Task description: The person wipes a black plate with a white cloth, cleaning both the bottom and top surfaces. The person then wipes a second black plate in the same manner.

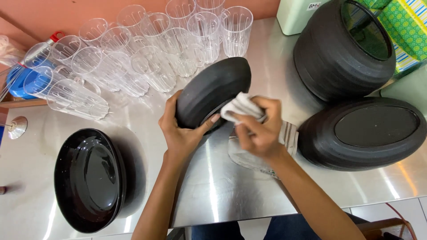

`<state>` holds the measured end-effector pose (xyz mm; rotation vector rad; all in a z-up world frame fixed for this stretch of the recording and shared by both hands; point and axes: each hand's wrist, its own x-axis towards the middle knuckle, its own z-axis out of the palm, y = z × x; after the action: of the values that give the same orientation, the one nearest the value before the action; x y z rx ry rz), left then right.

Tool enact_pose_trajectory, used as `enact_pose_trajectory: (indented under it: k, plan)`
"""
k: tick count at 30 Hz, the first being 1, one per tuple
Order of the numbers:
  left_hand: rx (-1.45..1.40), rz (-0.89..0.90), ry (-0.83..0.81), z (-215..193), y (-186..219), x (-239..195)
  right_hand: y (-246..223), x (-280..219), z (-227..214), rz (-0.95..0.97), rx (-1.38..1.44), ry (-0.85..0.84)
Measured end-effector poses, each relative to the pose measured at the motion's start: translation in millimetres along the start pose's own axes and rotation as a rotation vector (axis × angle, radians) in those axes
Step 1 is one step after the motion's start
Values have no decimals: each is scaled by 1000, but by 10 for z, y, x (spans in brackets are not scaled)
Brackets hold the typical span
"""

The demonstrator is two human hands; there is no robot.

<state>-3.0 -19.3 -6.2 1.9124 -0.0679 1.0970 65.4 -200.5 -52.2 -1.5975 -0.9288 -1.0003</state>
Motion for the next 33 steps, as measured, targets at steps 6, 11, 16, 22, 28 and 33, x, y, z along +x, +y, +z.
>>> enact_pose_trajectory:
  k: [6,11,16,22,28,33]
  plan:
    - [-268,-292,-130,6,25,16,-72,133,-153,41,10,45]
    - [-371,-359,-184,-64,-33,89,-5,159,-236,40,-1,21]
    - [-399,-393,-199,-67,-79,80,-171,197,-101,-18,-52,-59]
    - [-479,-414,-349,-134,-74,126,-38,321,-259,194,80,-12]
    - [-623,-470,-495,-217,-265,95,-66,345,-266,384,339,-78]
    - [-727,-547,-241,-141,-541,32,-206,201,-32,213,229,-113]
